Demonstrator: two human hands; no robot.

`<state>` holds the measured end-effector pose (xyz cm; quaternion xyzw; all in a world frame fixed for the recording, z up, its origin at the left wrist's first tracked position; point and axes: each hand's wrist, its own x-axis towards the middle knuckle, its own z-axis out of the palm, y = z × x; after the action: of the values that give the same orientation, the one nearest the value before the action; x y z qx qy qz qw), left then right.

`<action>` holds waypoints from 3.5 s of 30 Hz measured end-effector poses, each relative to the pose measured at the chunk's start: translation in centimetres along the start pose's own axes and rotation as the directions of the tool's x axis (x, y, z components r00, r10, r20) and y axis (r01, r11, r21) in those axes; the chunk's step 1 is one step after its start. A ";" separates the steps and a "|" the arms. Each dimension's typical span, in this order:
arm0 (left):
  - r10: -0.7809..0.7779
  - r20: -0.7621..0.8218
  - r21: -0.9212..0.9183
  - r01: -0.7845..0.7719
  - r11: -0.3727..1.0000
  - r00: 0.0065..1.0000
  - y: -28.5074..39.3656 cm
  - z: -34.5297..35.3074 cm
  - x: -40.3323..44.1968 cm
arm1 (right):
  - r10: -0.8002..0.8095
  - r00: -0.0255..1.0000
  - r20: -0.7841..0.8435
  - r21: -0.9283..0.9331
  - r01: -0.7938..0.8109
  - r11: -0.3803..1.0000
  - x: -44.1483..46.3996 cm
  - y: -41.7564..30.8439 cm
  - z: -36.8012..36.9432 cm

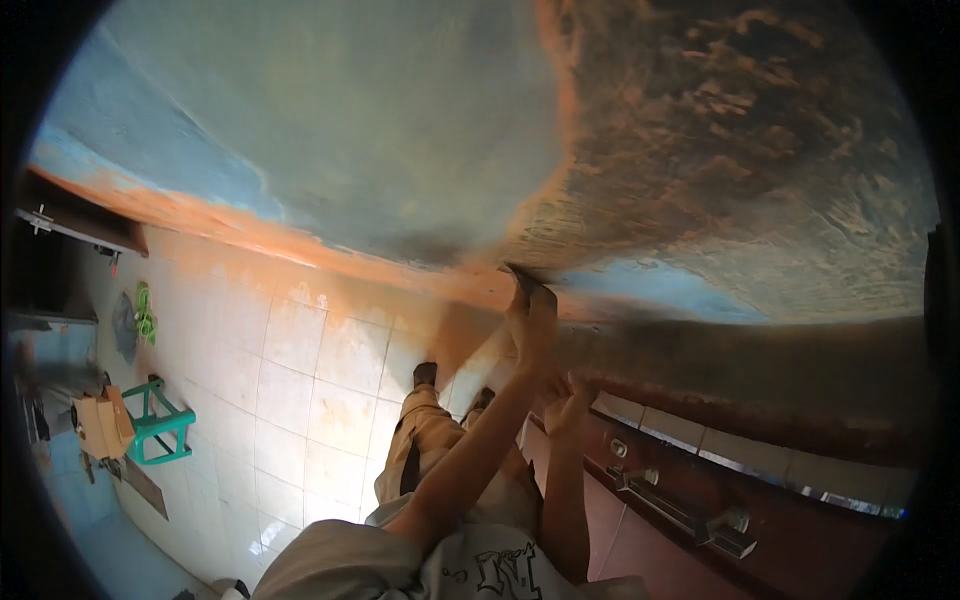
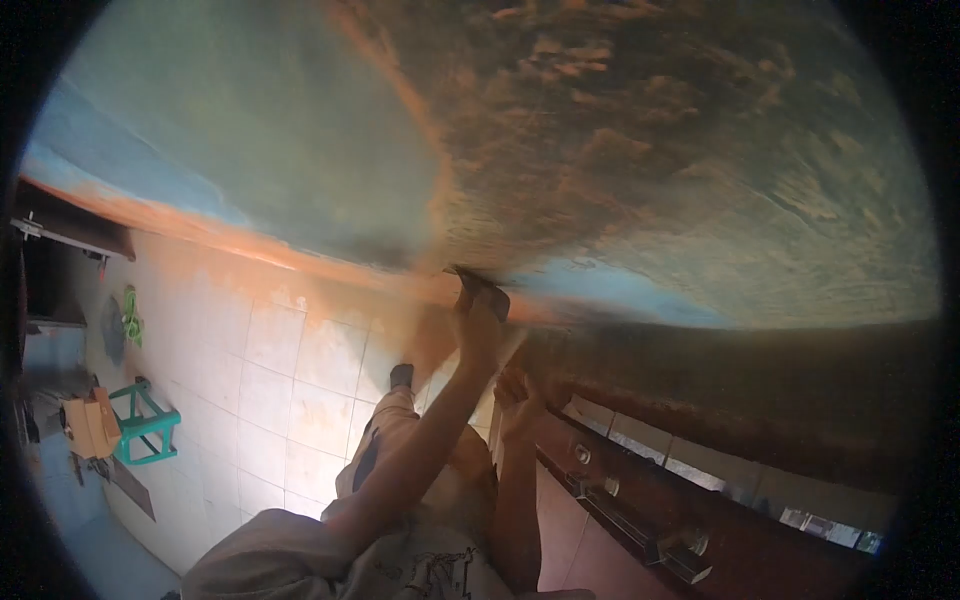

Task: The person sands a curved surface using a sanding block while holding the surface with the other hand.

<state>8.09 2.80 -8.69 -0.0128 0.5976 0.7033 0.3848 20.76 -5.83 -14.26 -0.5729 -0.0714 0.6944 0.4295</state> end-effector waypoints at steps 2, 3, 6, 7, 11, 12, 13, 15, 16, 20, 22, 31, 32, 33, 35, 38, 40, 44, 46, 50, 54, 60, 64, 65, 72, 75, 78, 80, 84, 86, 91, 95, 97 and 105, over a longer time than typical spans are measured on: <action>0.056 0.067 -0.036 -0.054 0.998 0.996 -3.4 0.8 1.3 | -0.085 0.996 -0.002 -0.110 0.085 0.990 -0.8 -0.8 0.4; 0.074 0.087 -0.053 -0.070 0.996 0.993 -4.9 1.4 1.7 | -0.087 0.996 0.000 -0.123 0.086 0.989 -0.3 -0.9 -0.1; 0.420 -0.270 0.227 -0.367 0.902 0.866 -5.4 2.6 3.0 | -0.121 0.992 0.029 -0.036 0.122 0.992 0.4 -1.2 -1.4; 0.019 -0.175 -0.021 -0.023 1.000 0.984 -4.2 1.1 4.3 | -0.053 0.997 0.051 -0.002 0.053 0.999 0.1 -1.5 -1.6; 0.009 0.120 -0.354 0.034 0.935 0.993 -4.4 0.9 3.0 | 0.038 0.982 0.186 0.085 -0.054 0.995 2.0 -0.8 -4.2; 0.120 0.144 -0.400 -0.053 0.915 0.982 -4.9 0.7 2.1 | 0.042 0.982 0.183 0.085 -0.058 0.995 2.1 -0.4 -4.2; 0.148 0.100 -0.272 -0.116 0.955 0.984 -4.9 1.2 2.1 | -0.008 0.985 0.171 0.060 -0.002 0.998 2.3 0.0 -3.9; 0.169 0.055 -0.150 -0.160 0.976 0.984 -5.1 1.3 3.4 | -0.064 0.986 0.154 0.018 0.062 0.998 1.6 -0.5 -3.3; -0.223 0.142 -0.215 0.250 0.944 0.964 -5.3 0.2 6.1 | -0.026 0.994 0.106 -0.023 0.029 0.999 0.3 -1.2 -1.9; -0.161 0.150 -0.516 0.217 0.829 0.975 -0.2 0.4 1.0 | -0.041 0.977 0.210 -0.071 0.057 0.996 2.5 -1.3 -3.3; -0.089 0.209 -0.556 0.193 0.808 0.974 0.6 0.6 1.1 | -0.026 0.990 0.142 -0.049 0.033 0.998 1.7 -1.7 -2.3; -0.130 0.321 -0.413 0.262 0.873 0.938 -0.5 -2.0 6.2 | -0.123 0.970 0.208 -0.047 0.135 0.990 -0.8 -3.7 5.0; -0.302 0.282 -0.619 0.413 0.668 0.911 -0.5 -2.5 6.4 | -0.123 0.954 0.272 -0.046 0.140 0.989 -1.0 -3.7 6.2; -0.295 0.280 -0.620 0.406 0.671 0.914 0.5 -3.0 5.2 | -0.121 0.953 0.279 -0.043 0.138 0.989 -1.0 -3.5 7.0; -0.239 0.336 -0.687 0.410 0.600 0.911 3.6 -3.5 2.2 | -0.157 0.955 0.253 -0.013 0.165 0.986 -0.9 -3.2 8.5; -0.194 0.131 -0.743 0.226 0.630 0.972 -3.9 -3.9 8.1 | -0.134 0.938 0.318 -0.079 0.167 0.983 -0.3 -2.2 8.6; -0.187 0.048 -0.613 0.177 0.770 0.981 -3.5 -4.0 7.9 | -0.099 0.948 0.303 -0.113 0.139 0.984 0.2 -1.1 7.6; -0.066 -0.200 0.041 0.076 0.996 0.978 -2.0 -4.9 5.5 | -0.019 0.979 0.201 -0.175 0.055 0.983 2.2 0.9 4.0; 0.086 -0.276 0.112 -0.057 0.992 0.957 -1.0 -3.4 3.7 | 0.054 0.937 0.346 -0.106 -0.018 0.994 3.4 0.8 7.5; 0.387 -0.264 -0.019 -0.406 0.914 0.884 0.3 0.8 0.1 | 0.164 0.790 0.591 0.012 -0.213 0.977 4.7 0.2 14.1; 0.211 -0.184 -0.005 -0.216 0.976 0.960 0.6 2.3 -1.7 | 0.035 0.957 0.287 -0.064 -0.018 0.998 2.8 0.2 5.4; 0.228 -0.350 -0.150 -0.294 0.944 0.909 -1.0 3.0 2.9 | -0.109 0.994 -0.016 -0.267 0.101 0.958 1.6 -2.4 0.6; -0.029 -0.241 -0.426 -0.079 0.901 0.970 -2.6 2.8 3.6 | -0.034 0.997 0.071 -0.258 0.052 0.965 1.7 -3.9 0.1; 0.134 -0.295 -0.282 -0.220 0.934 0.946 -5.0 3.4 4.4 | -0.059 0.995 0.078 -0.277 0.079 0.958 2.5 -3.8 -0.4; -0.215 -0.229 -0.547 0.057 0.835 0.949 -2.2 1.4 5.2 | 0.050 0.993 0.105 -0.354 -0.009 0.935 2.5 -3.3 -0.7; -0.187 -0.168 -0.427 0.099 0.899 0.968 -0.5 2.5 0.1 | 0.055 0.996 0.069 -0.393 -0.024 0.919 1.8 -2.6 0.1; -0.160 -0.092 -0.448 0.102 0.888 0.983 -0.7 3.3 0.8 | 0.010 1.000 -0.015 -0.449 -0.016 0.893 1.0 -2.7 -0.3; -0.193 -0.214 -0.516 0.057 0.855 0.958 -3.0 1.9 5.0 | 0.064 0.994 0.087 -0.460 -0.017 0.888 1.3 -3.4 -0.8; 0.039 -0.141 -0.399 -0.093 0.912 0.989 -8.4 2.4 3.7 | 0.021 0.994 0.109 -0.461 0.031 0.887 1.5 -3.0 -1.7; -0.172 -0.047 -0.496 0.126 0.859 0.984 -4.7 2.9 0.8 | 0.000 1.000 0.031 -0.511 0.015 0.859 1.0 -2.6 -1.5; -0.054 -0.151 -0.443 -0.019 0.896 0.987 -4.1 1.8 3.4 | 0.062 0.989 0.135 -0.504 0.014 0.863 0.5 -3.3 -1.6; 0.042 -0.047 -0.183 -0.050 0.982 0.998 -4.4 3.8 -0.8 | -0.059 0.998 0.033 -0.600 0.067 0.797 -1.2 -3.1 -0.4; 0.036 -0.075 -0.224 -0.052 0.973 0.997 -3.4 4.9 -1.2 | -0.098 0.995 0.023 -0.629 0.091 0.772 -1.8 -2.9 -0.4; -0.005 -0.172 -0.346 -0.055 0.937 0.985 -2.3 2.9 2.8 | -0.111 0.965 0.237 -0.530 0.224 0.818 -1.6 -4.6 -1.6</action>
<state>8.71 6.74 -11.10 -0.1336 0.4940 0.7994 0.3147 24.46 -4.74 -10.90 -0.5926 -0.3608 0.6563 0.2964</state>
